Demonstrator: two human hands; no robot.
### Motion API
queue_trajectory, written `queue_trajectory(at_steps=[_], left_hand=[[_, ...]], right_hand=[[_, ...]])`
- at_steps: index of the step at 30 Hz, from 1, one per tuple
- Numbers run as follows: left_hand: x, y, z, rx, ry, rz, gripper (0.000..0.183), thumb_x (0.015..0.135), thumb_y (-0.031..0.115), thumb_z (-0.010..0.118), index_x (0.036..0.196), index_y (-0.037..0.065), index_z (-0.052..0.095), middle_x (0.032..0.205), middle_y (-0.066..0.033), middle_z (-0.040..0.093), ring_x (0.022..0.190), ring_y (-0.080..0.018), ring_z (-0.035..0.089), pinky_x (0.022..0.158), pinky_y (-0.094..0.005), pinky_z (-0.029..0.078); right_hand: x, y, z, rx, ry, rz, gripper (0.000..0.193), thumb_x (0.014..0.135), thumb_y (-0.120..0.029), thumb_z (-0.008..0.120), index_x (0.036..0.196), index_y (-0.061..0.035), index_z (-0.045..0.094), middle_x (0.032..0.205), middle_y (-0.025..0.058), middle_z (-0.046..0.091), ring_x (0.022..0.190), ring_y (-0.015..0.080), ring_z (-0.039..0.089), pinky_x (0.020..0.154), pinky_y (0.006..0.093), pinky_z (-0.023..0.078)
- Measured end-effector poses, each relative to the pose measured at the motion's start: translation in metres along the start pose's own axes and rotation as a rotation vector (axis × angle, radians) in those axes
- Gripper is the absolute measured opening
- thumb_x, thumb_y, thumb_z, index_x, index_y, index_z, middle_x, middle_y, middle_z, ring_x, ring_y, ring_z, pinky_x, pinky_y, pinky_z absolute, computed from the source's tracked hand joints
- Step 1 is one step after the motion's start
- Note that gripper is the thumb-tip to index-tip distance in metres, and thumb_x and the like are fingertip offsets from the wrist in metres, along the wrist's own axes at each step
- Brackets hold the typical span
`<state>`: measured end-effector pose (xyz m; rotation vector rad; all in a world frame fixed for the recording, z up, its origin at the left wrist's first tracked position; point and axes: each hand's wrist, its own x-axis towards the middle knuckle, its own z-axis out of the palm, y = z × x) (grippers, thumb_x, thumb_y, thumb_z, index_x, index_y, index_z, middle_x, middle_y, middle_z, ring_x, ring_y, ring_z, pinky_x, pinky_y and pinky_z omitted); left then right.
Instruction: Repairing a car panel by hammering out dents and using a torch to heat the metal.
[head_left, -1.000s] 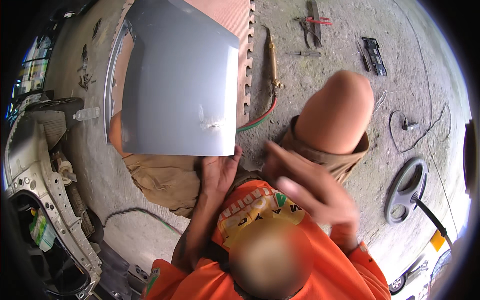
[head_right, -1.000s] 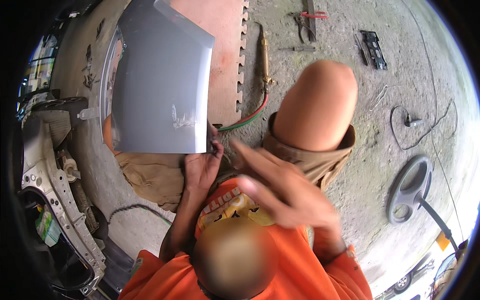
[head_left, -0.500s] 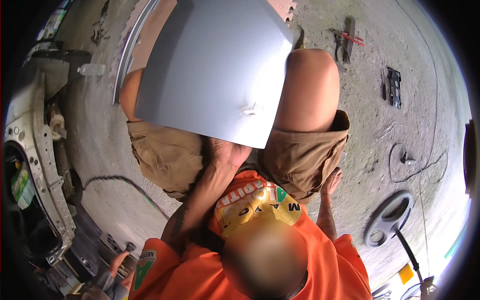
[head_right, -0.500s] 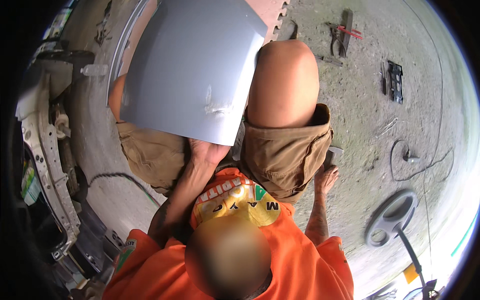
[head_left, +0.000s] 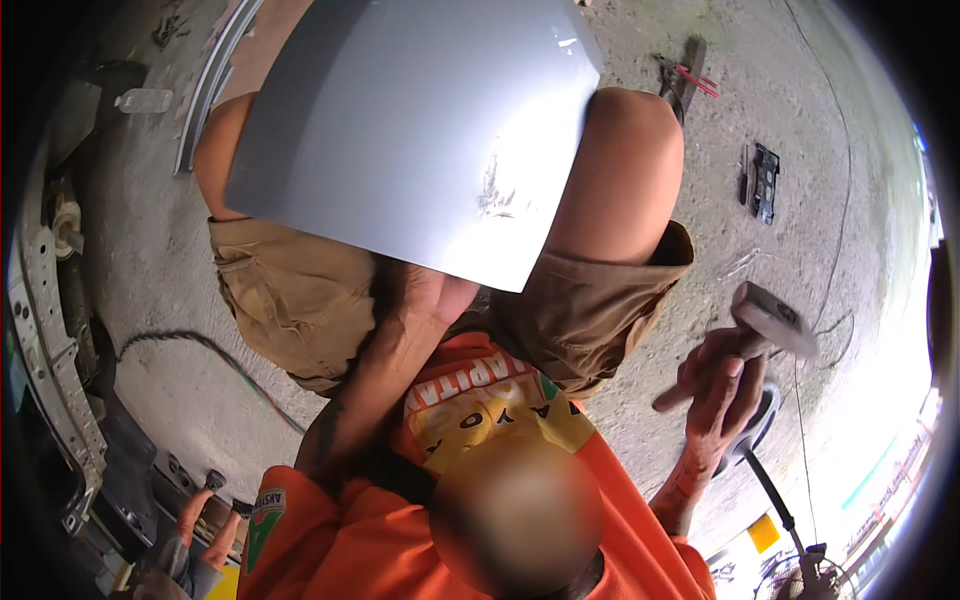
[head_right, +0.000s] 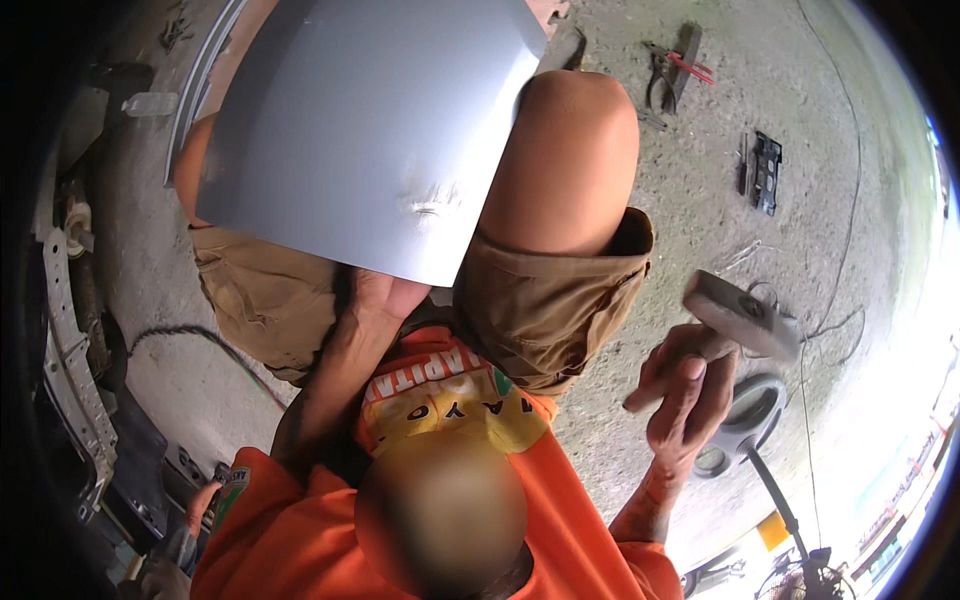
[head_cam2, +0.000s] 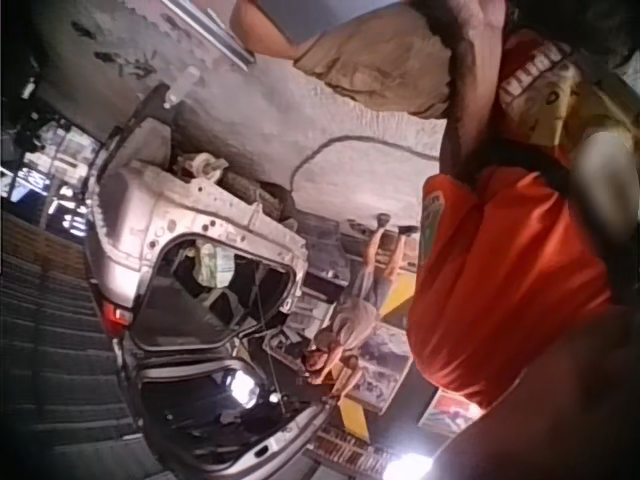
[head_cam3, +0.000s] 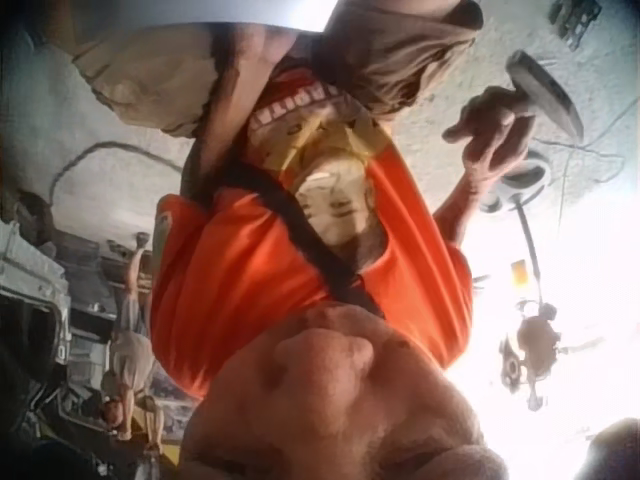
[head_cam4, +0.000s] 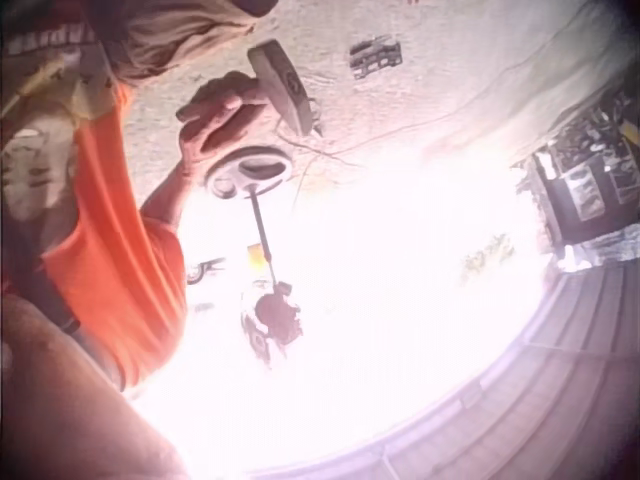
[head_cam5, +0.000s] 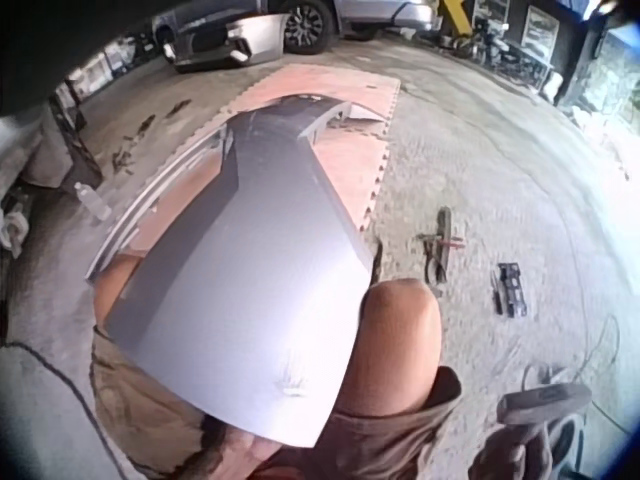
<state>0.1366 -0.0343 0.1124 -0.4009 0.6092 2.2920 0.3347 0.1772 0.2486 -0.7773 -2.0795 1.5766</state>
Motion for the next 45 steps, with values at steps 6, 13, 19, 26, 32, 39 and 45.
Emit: queue_trajectory(at_steps=[6,13,19,26,32,39,45], left_hand=[[-0.002,-0.006,0.006,0.126,0.097,0.030,0.039,0.099,0.028,0.054,0.127,0.001,0.053,0.124,-0.0110,0.060,0.113,-0.0237,0.060,0.097,-0.0396,0.052],[-0.018,0.001,0.010,0.014,0.029,-0.095,0.024,0.102,0.029,0.049,0.109,0.008,0.057,0.093,-0.0035,0.063,0.076,-0.0139,0.063,0.055,-0.0276,0.053],[-0.021,0.004,-0.002,0.011,-0.011,-0.052,0.022,0.102,0.027,0.049,0.108,0.008,0.057,0.093,-0.0049,0.063,0.077,-0.0149,0.063,0.059,-0.0275,0.054],[-0.023,0.007,-0.005,-0.080,-0.051,-0.114,0.023,0.102,0.025,0.050,0.111,0.005,0.056,0.097,-0.0063,0.063,0.087,-0.0164,0.063,0.074,-0.0316,0.057],[-0.021,0.008,0.000,-0.026,-0.037,-0.042,0.025,0.102,0.028,0.048,0.111,0.006,0.056,0.095,-0.0061,0.062,0.081,-0.0165,0.063,0.065,-0.0296,0.057],[-0.019,0.012,0.000,0.030,-0.039,-0.012,0.030,0.103,0.033,0.044,0.110,0.007,0.056,0.093,-0.0054,0.062,0.076,-0.0168,0.064,0.055,-0.0303,0.055],[-0.017,0.007,-0.003,0.111,0.059,0.044,0.033,0.103,0.032,0.046,0.119,0.005,0.055,0.105,-0.0073,0.064,0.083,-0.0172,0.066,0.057,-0.0292,0.058]], right_hand=[[0.029,-0.026,0.039,-0.249,-0.233,-0.364,0.042,0.098,-0.012,0.054,0.131,0.0078,0.037,0.076,0.0075,0.057,0.056,0.0116,0.051,0.052,0.0237,0.043],[0.048,-0.041,0.074,-0.456,-0.415,-0.342,0.036,0.088,-0.001,0.065,0.120,0.0018,0.051,0.085,0.0189,0.065,0.067,0.0374,0.067,0.056,0.0424,0.053],[0.054,-0.052,0.081,-0.480,-0.478,-0.293,0.039,0.089,-0.005,0.065,0.126,-0.0011,0.051,0.088,0.0160,0.066,0.070,0.0337,0.068,0.057,0.0391,0.055],[0.055,-0.041,0.086,-0.561,-0.528,-0.339,0.045,0.088,-0.008,0.067,0.129,-0.0023,0.050,0.093,0.0159,0.066,0.067,0.0332,0.068,0.056,0.0400,0.056],[0.059,-0.039,0.088,-0.622,-0.535,-0.361,0.047,0.088,-0.012,0.067,0.130,-0.0029,0.049,0.087,0.0133,0.067,0.062,0.0316,0.067,0.052,0.0395,0.054],[0.061,-0.040,0.094,-0.613,-0.533,-0.322,0.044,0.089,-0.014,0.066,0.128,-0.0034,0.049,0.083,0.0119,0.066,0.059,0.0313,0.066,0.048,0.0392,0.053],[0.054,-0.023,0.078,-0.401,-0.303,-0.526,0.036,0.086,-0.002,0.065,0.120,-0.0014,0.056,0.089,0.0140,0.068,0.066,0.0286,0.068,0.054,0.0368,0.055]])
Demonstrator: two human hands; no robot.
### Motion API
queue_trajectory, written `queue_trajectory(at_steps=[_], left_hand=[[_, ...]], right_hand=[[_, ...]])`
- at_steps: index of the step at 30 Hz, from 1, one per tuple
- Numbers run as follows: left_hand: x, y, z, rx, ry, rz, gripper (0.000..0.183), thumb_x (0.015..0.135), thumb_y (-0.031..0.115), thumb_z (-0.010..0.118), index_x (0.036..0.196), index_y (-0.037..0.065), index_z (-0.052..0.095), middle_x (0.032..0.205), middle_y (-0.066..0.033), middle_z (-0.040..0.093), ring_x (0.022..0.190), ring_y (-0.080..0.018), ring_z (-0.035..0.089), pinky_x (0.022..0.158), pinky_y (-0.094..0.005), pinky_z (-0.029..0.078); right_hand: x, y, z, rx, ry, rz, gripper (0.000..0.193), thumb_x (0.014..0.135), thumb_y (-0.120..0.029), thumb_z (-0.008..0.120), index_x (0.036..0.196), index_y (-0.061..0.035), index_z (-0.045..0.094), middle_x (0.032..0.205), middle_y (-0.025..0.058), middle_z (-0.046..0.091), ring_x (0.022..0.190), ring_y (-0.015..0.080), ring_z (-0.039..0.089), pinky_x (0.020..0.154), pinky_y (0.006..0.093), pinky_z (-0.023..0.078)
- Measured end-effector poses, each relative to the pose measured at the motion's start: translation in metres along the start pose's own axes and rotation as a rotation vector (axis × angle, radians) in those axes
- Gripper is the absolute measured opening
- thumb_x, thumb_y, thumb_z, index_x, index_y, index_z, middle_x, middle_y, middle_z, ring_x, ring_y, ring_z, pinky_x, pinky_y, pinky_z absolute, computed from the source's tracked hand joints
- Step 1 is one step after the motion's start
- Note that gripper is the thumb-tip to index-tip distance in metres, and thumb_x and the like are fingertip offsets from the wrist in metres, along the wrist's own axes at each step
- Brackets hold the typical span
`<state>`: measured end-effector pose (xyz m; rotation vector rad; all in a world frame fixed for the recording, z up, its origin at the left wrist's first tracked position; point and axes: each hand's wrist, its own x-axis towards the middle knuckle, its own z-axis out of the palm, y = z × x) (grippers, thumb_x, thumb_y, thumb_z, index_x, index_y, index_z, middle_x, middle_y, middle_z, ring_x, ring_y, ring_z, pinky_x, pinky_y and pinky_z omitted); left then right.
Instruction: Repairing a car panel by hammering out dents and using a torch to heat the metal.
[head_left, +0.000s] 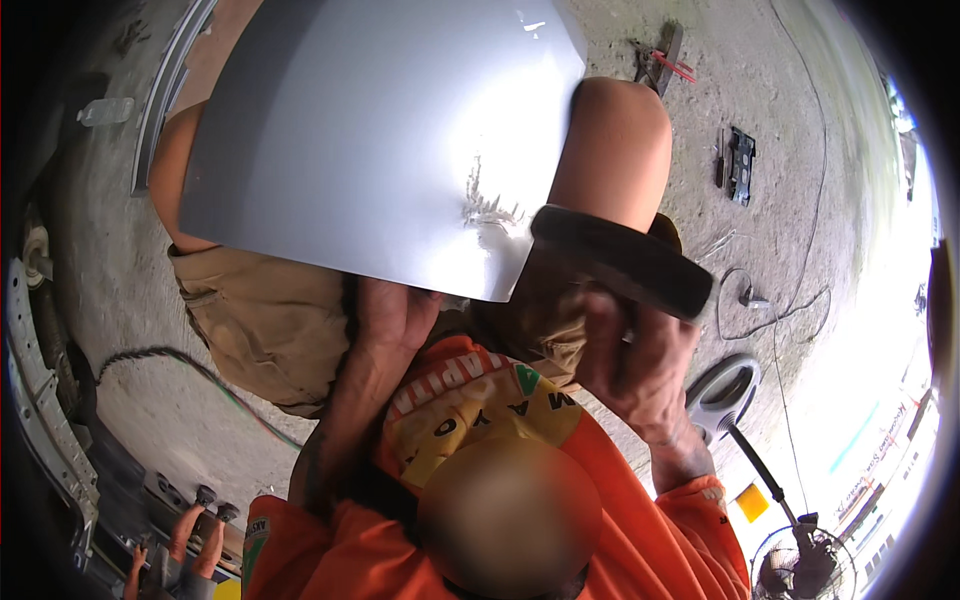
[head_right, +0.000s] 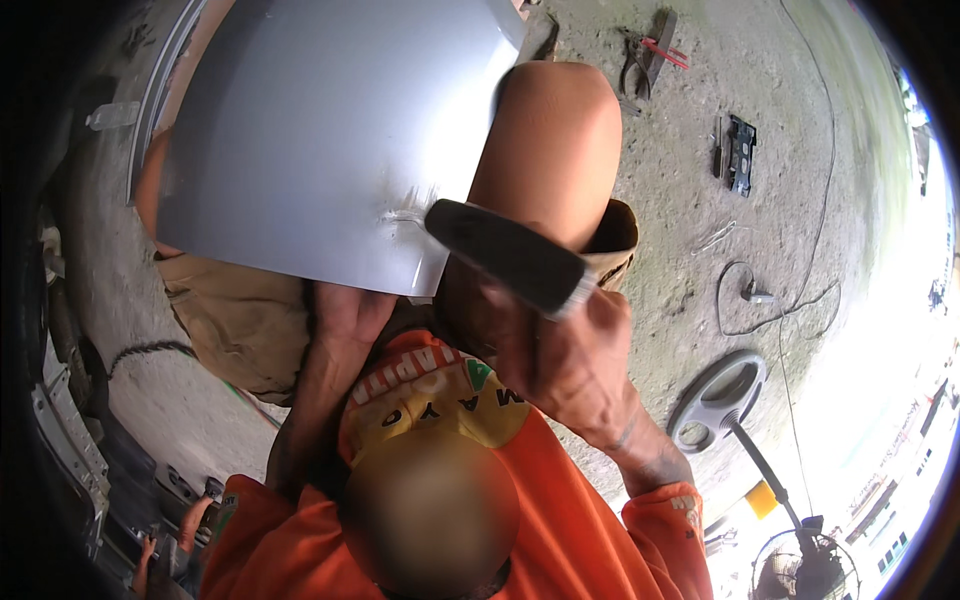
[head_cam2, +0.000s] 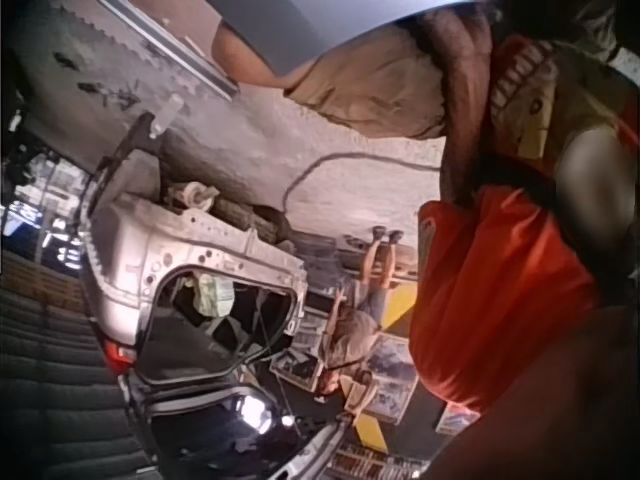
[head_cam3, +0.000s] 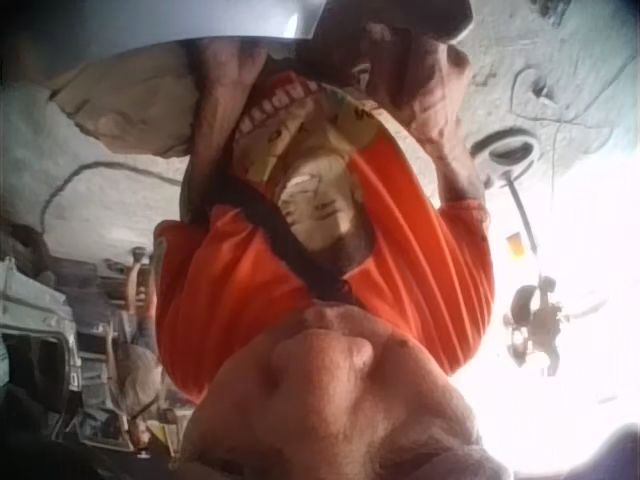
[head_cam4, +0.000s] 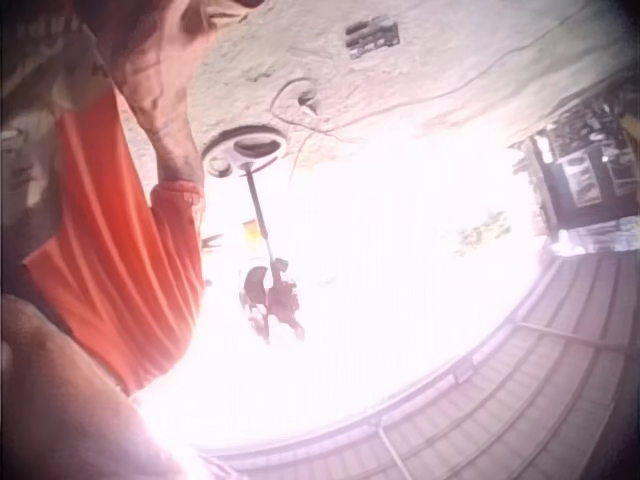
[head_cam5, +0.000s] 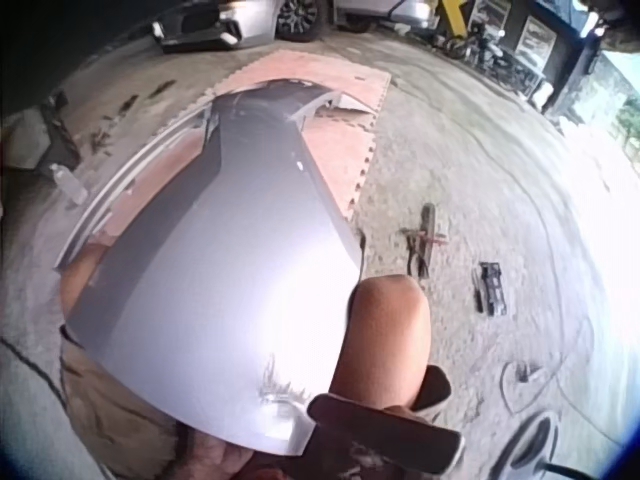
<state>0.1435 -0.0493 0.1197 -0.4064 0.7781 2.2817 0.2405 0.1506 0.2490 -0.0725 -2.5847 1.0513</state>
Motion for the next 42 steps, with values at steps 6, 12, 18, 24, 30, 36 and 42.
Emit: queue_trajectory(at_steps=[6,12,18,24,30,36,42], left_hand=[[-0.005,-0.001,-0.004,-0.071,-0.032,-0.096,0.035,0.102,0.030,0.048,0.124,0.003,0.053,0.111,-0.0100,0.063,0.089,-0.0192,0.067,0.063,-0.0293,0.060],[-0.008,-0.003,0.004,-0.067,0.006,-0.082,0.034,0.101,0.030,0.050,0.122,0.004,0.054,0.112,-0.0091,0.063,0.096,-0.0193,0.065,0.073,-0.0312,0.060],[-0.005,-0.001,-0.014,-0.183,-0.193,-0.123,0.032,0.101,0.030,0.051,0.120,0.004,0.055,0.113,-0.0079,0.063,0.102,-0.0189,0.063,0.085,-0.0330,0.056],[0.001,-0.002,0.025,0.145,0.056,-0.014,0.043,0.103,0.034,0.046,0.131,0.002,0.049,0.128,-0.0111,0.057,0.119,-0.0224,0.057,0.099,-0.0372,0.050],[0.000,0.002,0.002,0.035,0.100,-0.082,0.044,0.104,0.034,0.042,0.134,0.003,0.048,0.127,-0.0128,0.059,0.114,-0.0244,0.060,0.092,-0.0398,0.055],[0.005,0.004,-0.017,-0.060,-0.175,-0.092,0.032,0.104,0.030,0.044,0.121,0.005,0.054,0.105,-0.0085,0.063,0.084,-0.0171,0.065,0.060,-0.0291,0.058],[0.000,0.004,-0.008,-0.077,-0.110,-0.035,0.025,0.103,0.025,0.047,0.116,0.005,0.055,0.101,-0.0074,0.063,0.083,-0.0157,0.064,0.061,-0.0278,0.058]], right_hand=[[-0.005,0.000,-0.004,-0.197,0.035,-0.005,0.034,0.085,-0.005,0.066,0.117,-0.0011,0.058,0.100,0.0147,0.067,0.070,0.0297,0.069,0.058,0.0354,0.055],[0.003,0.000,-0.001,-0.105,-0.101,0.041,0.027,0.086,-0.001,0.064,0.112,-0.0007,0.059,0.101,0.0168,0.067,0.071,0.0294,0.069,0.055,0.0355,0.053],[0.012,0.004,-0.003,-0.157,-0.164,-0.029,0.046,0.079,-0.011,0.073,0.119,-0.0034,0.053,0.078,0.0084,0.060,0.062,0.0243,0.066,0.050,0.0346,0.052],[0.032,-0.018,-0.013,-0.350,-0.295,-0.020,0.038,0.085,-0.014,0.068,0.116,-0.0016,0.051,0.071,0.0048,0.055,0.050,0.0190,0.063,0.041,0.0346,0.050],[0.038,-0.021,-0.019,-0.317,-0.372,0.064,0.035,0.086,-0.013,0.068,0.117,-0.0047,0.054,0.081,0.0107,0.066,0.055,0.0281,0.064,0.047,0.0388,0.051],[0.028,-0.014,-0.036,-0.090,0.029,0.093,0.016,0.094,-0.009,0.058,0.106,0.0015,0.061,0.068,0.0123,0.064,0.051,0.0224,0.062,0.047,0.0331,0.045],[0.028,-0.018,-0.021,-0.075,-0.253,0.136,0.030,0.091,-0.015,0.065,0.113,-0.0010,0.051,0.073,0.0130,0.064,0.057,0.0312,0.066,0.048,0.0392,0.052]])
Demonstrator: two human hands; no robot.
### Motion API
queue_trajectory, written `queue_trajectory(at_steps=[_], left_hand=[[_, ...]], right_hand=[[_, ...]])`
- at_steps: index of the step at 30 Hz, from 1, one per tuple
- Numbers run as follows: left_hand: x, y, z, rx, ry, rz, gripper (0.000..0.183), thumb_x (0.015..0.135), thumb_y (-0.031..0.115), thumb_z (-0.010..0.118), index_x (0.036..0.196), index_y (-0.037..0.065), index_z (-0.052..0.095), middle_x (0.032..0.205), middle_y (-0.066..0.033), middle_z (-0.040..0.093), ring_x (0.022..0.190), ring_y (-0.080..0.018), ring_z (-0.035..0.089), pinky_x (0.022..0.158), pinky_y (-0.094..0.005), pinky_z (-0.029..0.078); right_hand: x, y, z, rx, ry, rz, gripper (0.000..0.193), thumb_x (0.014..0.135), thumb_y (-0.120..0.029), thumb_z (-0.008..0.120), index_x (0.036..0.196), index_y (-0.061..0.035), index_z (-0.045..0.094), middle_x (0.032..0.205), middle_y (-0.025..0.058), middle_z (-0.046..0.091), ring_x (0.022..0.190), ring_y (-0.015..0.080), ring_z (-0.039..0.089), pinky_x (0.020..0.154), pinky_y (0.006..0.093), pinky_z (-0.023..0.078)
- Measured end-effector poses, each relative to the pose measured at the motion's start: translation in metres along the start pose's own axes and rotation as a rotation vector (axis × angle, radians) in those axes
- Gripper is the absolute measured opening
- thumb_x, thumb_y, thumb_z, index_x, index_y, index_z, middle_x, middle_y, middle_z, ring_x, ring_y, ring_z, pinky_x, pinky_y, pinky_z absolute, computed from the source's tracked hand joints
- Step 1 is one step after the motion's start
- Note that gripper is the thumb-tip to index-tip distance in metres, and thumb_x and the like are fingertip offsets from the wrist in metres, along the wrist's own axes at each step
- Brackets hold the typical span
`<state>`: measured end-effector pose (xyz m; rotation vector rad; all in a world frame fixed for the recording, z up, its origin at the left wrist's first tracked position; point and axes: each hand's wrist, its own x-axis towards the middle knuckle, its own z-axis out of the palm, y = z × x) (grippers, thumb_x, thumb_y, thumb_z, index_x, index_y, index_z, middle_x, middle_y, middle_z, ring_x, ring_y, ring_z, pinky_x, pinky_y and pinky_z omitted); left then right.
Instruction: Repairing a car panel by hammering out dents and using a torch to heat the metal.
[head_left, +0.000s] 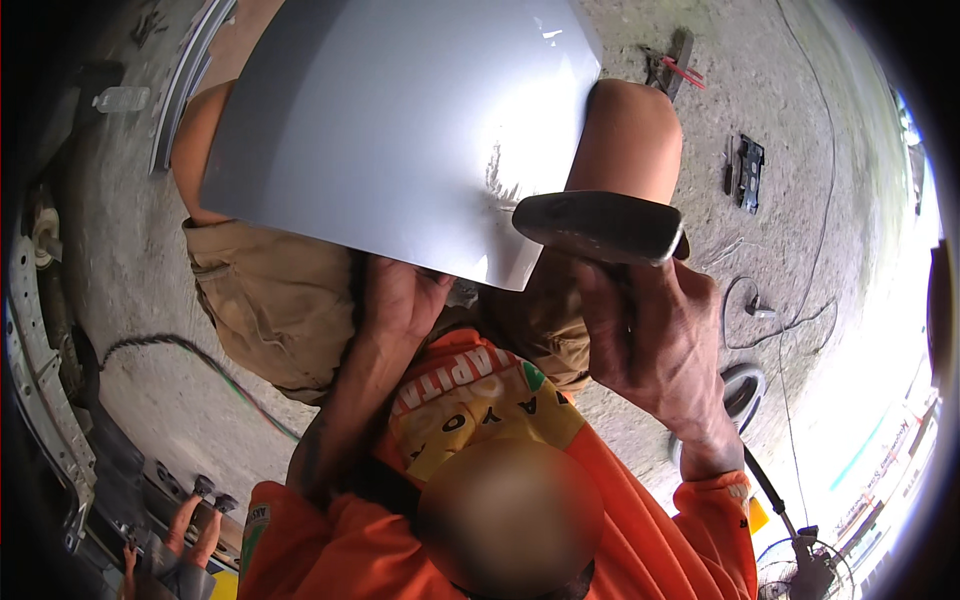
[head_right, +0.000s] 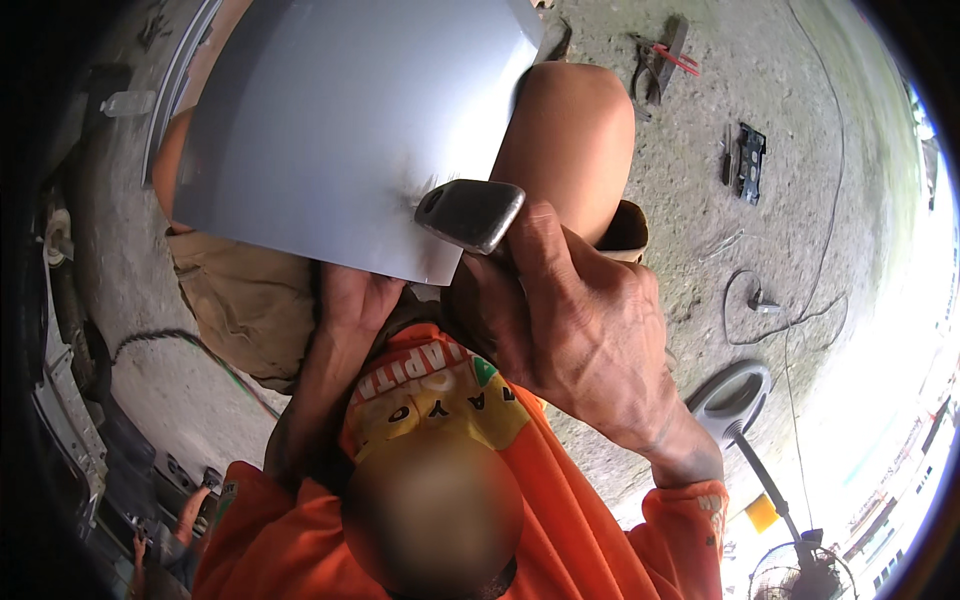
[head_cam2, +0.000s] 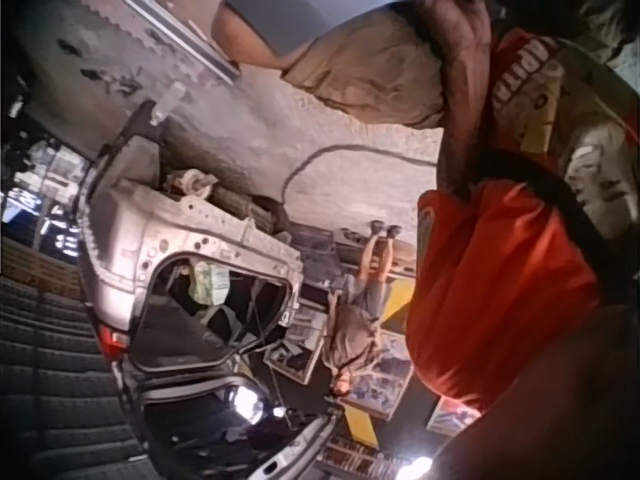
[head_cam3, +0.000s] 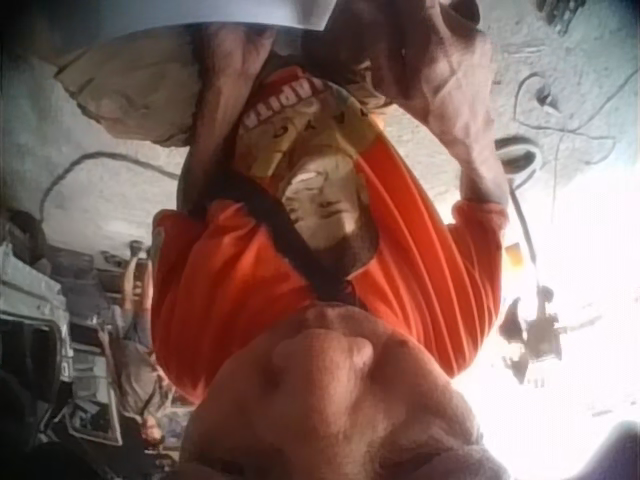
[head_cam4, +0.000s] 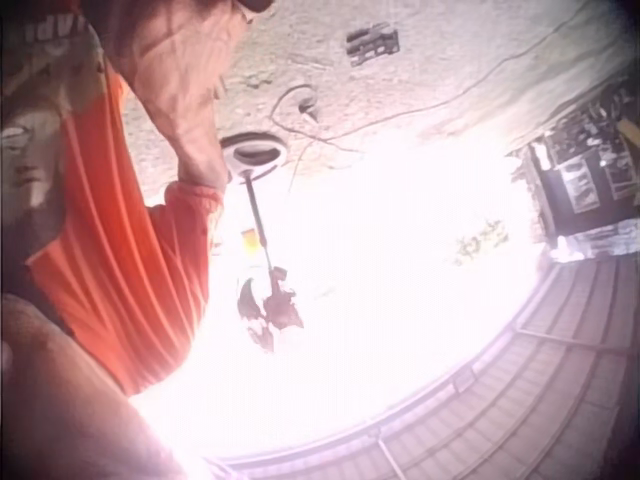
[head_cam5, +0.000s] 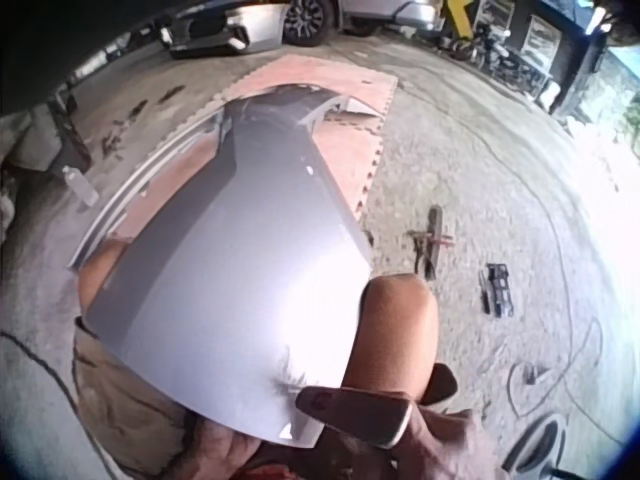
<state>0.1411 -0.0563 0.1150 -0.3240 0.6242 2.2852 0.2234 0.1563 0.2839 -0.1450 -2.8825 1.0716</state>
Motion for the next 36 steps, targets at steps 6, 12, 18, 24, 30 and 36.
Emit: queue_trajectory(at_steps=[6,12,18,24,30,36], left_hand=[[0.001,-0.002,-0.001,-0.046,-0.076,-0.001,0.024,0.102,0.024,0.049,0.115,0.005,0.056,0.102,-0.0064,0.063,0.091,-0.0159,0.064,0.077,-0.0296,0.058],[0.002,0.000,0.025,0.109,0.188,-0.019,0.028,0.101,0.034,0.049,0.107,0.009,0.059,0.089,-0.0017,0.063,0.075,-0.0123,0.061,0.056,-0.0256,0.047],[0.006,-0.002,0.002,-0.050,-0.092,0.011,0.027,0.102,0.024,0.050,0.121,0.007,0.056,0.117,-0.0049,0.062,0.101,-0.0163,0.061,0.083,-0.0299,0.054],[0.005,-0.018,-0.001,-0.013,0.137,-0.021,0.025,0.101,0.024,0.052,0.119,0.007,0.056,0.111,-0.0031,0.061,0.100,-0.0149,0.061,0.085,-0.0315,0.055],[0.003,-0.022,-0.002,0.026,0.164,-0.061,0.029,0.101,0.028,0.052,0.120,0.007,0.055,0.113,-0.0037,0.061,0.102,-0.0159,0.061,0.087,-0.0329,0.054],[0.003,-0.023,0.005,0.132,0.293,-0.058,0.034,0.101,0.034,0.050,0.123,0.007,0.054,0.117,-0.0040,0.060,0.106,-0.0163,0.060,0.091,-0.0347,0.053]], right_hand=[[0.004,-0.002,0.004,-0.037,-0.046,-0.031,0.024,0.090,-0.007,0.064,0.113,-0.0028,0.057,0.074,0.0140,0.067,0.057,0.0309,0.067,0.050,0.0385,0.052],[0.011,-0.017,0.005,-0.290,-0.121,0.036,0.022,0.090,-0.009,0.065,0.110,-0.0032,0.057,0.075,0.0119,0.067,0.056,0.0280,0.067,0.047,0.0357,0.052],[0.002,0.011,0.009,0.106,0.218,0.052,0.016,0.097,-0.013,0.055,0.103,0.0009,0.060,0.073,0.0149,0.067,0.058,0.0250,0.068,0.052,0.0358,0.054],[0.001,0.032,0.017,-0.237,0.360,-0.269,0.026,0.088,-0.006,0.061,0.113,0.0007,0.057,0.091,0.0137,0.066,0.060,0.0248,0.067,0.050,0.0373,0.055],[0.001,0.043,0.025,-0.193,0.198,-0.247,0.049,0.075,-0.013,0.075,0.117,0.0001,0.052,0.098,0.0098,0.064,0.074,0.0281,0.068,0.061,0.0349,0.057],[0.006,0.040,0.024,-0.201,0.151,-0.235,0.044,0.076,-0.015,0.075,0.112,-0.0035,0.053,0.090,0.0090,0.063,0.071,0.0281,0.068,0.058,0.0351,0.056]])
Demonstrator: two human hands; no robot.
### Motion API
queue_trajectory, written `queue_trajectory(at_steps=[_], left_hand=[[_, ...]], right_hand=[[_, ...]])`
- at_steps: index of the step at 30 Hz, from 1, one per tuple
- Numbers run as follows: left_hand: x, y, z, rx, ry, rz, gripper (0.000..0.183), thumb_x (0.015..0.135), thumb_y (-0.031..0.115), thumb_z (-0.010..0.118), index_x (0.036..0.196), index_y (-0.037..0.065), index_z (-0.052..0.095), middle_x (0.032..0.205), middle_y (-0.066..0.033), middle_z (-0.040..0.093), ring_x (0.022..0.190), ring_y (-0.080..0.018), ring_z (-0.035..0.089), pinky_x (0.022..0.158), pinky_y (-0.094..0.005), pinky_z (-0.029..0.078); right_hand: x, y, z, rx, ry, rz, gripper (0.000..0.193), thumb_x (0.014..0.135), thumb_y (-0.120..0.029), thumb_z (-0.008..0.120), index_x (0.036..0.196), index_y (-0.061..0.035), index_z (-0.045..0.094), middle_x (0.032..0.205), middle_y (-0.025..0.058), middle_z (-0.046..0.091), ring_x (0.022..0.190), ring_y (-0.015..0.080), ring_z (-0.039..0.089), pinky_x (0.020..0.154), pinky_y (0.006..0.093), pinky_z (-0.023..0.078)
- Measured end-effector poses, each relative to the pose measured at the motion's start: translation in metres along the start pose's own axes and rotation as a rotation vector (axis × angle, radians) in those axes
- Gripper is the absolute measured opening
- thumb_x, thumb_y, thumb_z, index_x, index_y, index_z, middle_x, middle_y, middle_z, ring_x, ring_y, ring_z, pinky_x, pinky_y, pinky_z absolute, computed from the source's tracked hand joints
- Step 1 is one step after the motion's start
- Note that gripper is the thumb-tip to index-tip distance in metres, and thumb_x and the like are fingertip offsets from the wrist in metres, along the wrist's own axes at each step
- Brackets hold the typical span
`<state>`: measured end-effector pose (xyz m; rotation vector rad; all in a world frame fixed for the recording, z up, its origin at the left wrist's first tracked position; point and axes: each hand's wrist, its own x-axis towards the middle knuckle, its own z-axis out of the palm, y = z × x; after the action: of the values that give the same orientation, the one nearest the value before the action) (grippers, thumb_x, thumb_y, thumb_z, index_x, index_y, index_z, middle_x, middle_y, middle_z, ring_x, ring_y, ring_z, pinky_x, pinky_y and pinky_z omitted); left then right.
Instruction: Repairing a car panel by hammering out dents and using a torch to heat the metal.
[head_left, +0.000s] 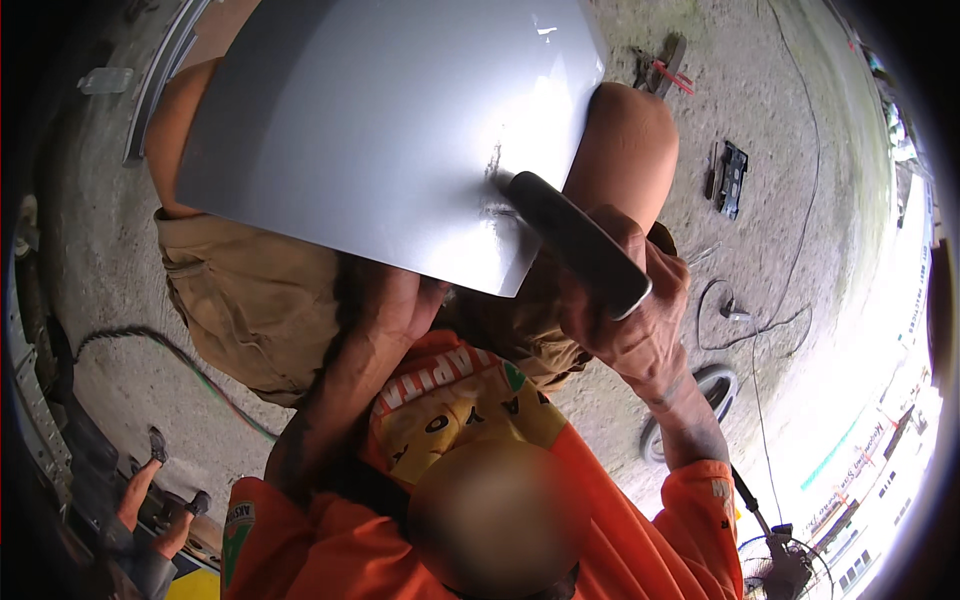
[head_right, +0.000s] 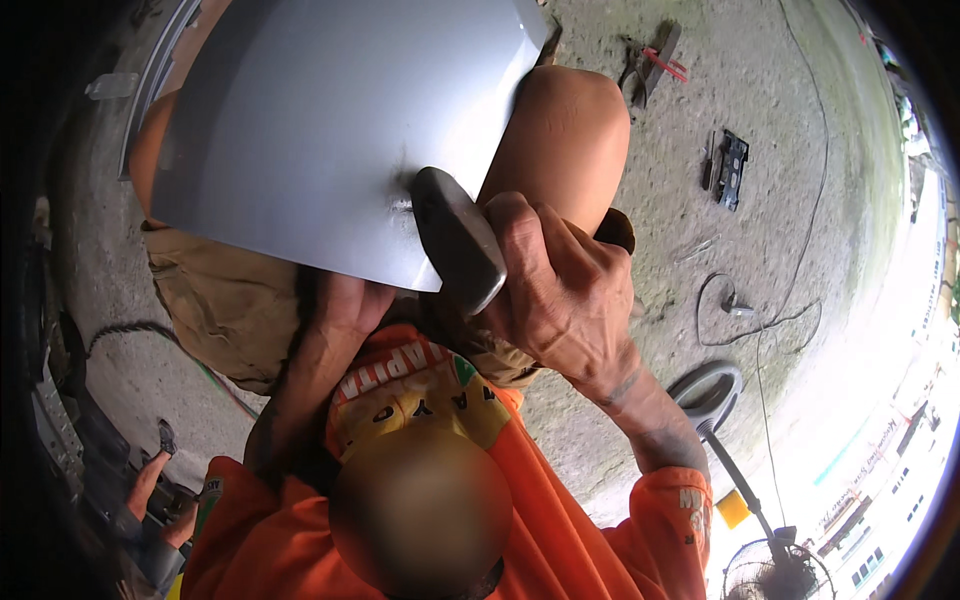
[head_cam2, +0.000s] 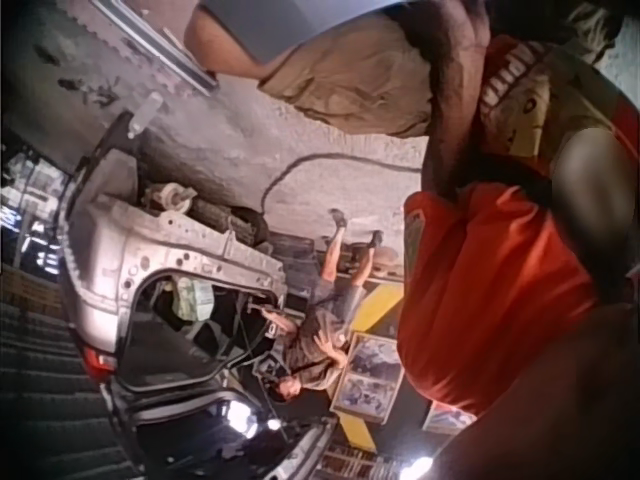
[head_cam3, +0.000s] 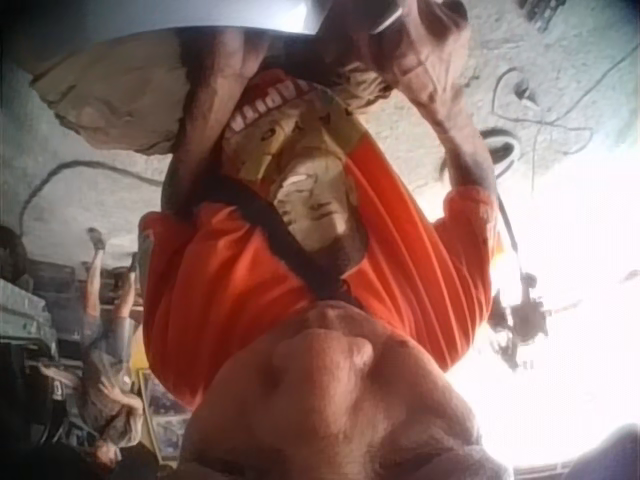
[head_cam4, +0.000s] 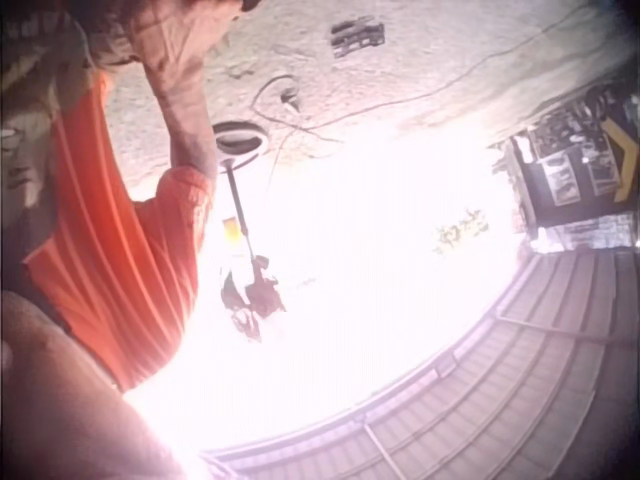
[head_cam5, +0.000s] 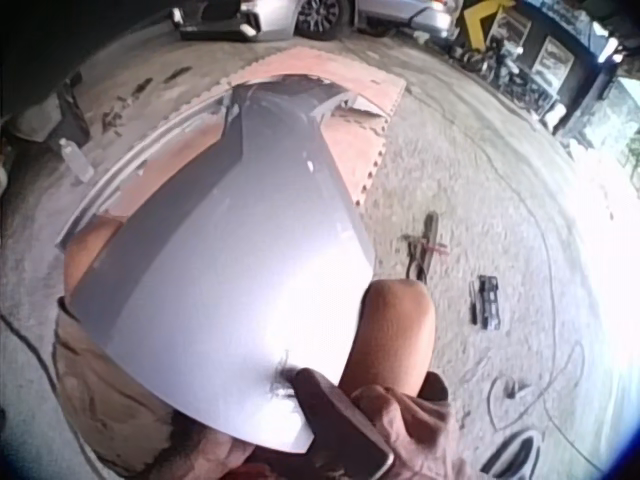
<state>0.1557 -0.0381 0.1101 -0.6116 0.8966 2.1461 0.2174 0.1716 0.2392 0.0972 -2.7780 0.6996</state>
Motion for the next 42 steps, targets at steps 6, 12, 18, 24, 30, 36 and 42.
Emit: queue_trajectory(at_steps=[6,12,18,24,30,36,42], left_hand=[[-0.001,0.009,0.004,0.067,-0.070,0.039,0.039,0.101,0.035,0.049,0.128,0.006,0.052,0.120,-0.0044,0.059,0.109,-0.0169,0.059,0.094,-0.0353,0.052],[0.006,0.009,0.002,0.069,-0.057,0.033,0.038,0.102,0.033,0.049,0.125,0.004,0.053,0.118,-0.0073,0.060,0.106,-0.0187,0.061,0.089,-0.0348,0.055],[0.008,0.011,-0.003,-0.021,-0.071,-0.002,0.034,0.102,0.030,0.050,0.124,0.004,0.054,0.117,-0.0076,0.061,0.104,-0.0189,0.062,0.084,-0.0336,0.057],[0.004,0.013,0.003,0.033,0.041,0.062,0.033,0.101,0.030,0.051,0.123,0.005,0.054,0.116,-0.0066,0.061,0.101,-0.0185,0.062,0.084,-0.0345,0.057],[0.007,0.016,0.001,0.005,-0.087,0.116,0.034,0.100,0.031,0.052,0.122,0.005,0.055,0.114,-0.0062,0.062,0.101,-0.0179,0.062,0.086,-0.0345,0.056],[0.001,0.005,0.023,0.043,0.087,0.001,0.021,0.096,0.032,0.060,0.105,0.013,0.060,0.086,0.0032,0.060,0.070,-0.0058,0.058,0.051,-0.0209,0.047],[-0.005,0.000,0.026,0.094,-0.076,0.035,0.026,0.098,0.037,0.058,0.104,0.011,0.057,0.084,0.0009,0.059,0.062,-0.0063,0.055,0.046,-0.0208,0.045]], right_hand=[[0.000,0.000,0.009,-0.085,-0.090,-0.004,0.037,0.078,-0.017,0.073,0.106,-0.0064,0.050,0.079,0.0077,0.058,0.058,0.0265,0.064,0.046,0.0365,0.052],[0.003,0.005,0.001,0.093,0.034,0.075,0.027,0.089,-0.011,0.064,0.112,-0.0041,0.054,0.081,0.0101,0.064,0.055,0.0302,0.064,0.046,0.0376,0.052],[0.006,0.013,-0.009,0.100,0.019,0.021,0.028,0.087,-0.014,0.065,0.112,-0.0077,0.056,0.080,0.0088,0.064,0.060,0.0279,0.066,0.051,0.0366,0.054],[0.011,0.022,-0.008,0.074,-0.037,-0.040,0.030,0.086,-0.018,0.068,0.112,-0.0086,0.056,0.075,0.0071,0.063,0.058,0.0288,0.065,0.051,0.0363,0.053],[0.013,0.025,-0.012,0.117,0.011,-0.039,0.025,0.088,-0.014,0.067,0.110,-0.0066,0.058,0.072,0.0076,0.062,0.054,0.0297,0.063,0.049,0.0358,0.051],[-0.001,0.014,-0.017,0.174,-0.079,-0.068,0.032,0.083,-0.017,0.068,0.112,-0.0079,0.057,0.074,0.0066,0.064,0.057,0.0293,0.065,0.052,0.0364,0.054],[-0.013,0.006,-0.019,0.183,-0.156,-0.025,0.031,0.079,-0.019,0.072,0.104,-0.0043,0.059,0.073,0.0085,0.063,0.059,0.0280,0.065,0.055,0.0351,0.052]])
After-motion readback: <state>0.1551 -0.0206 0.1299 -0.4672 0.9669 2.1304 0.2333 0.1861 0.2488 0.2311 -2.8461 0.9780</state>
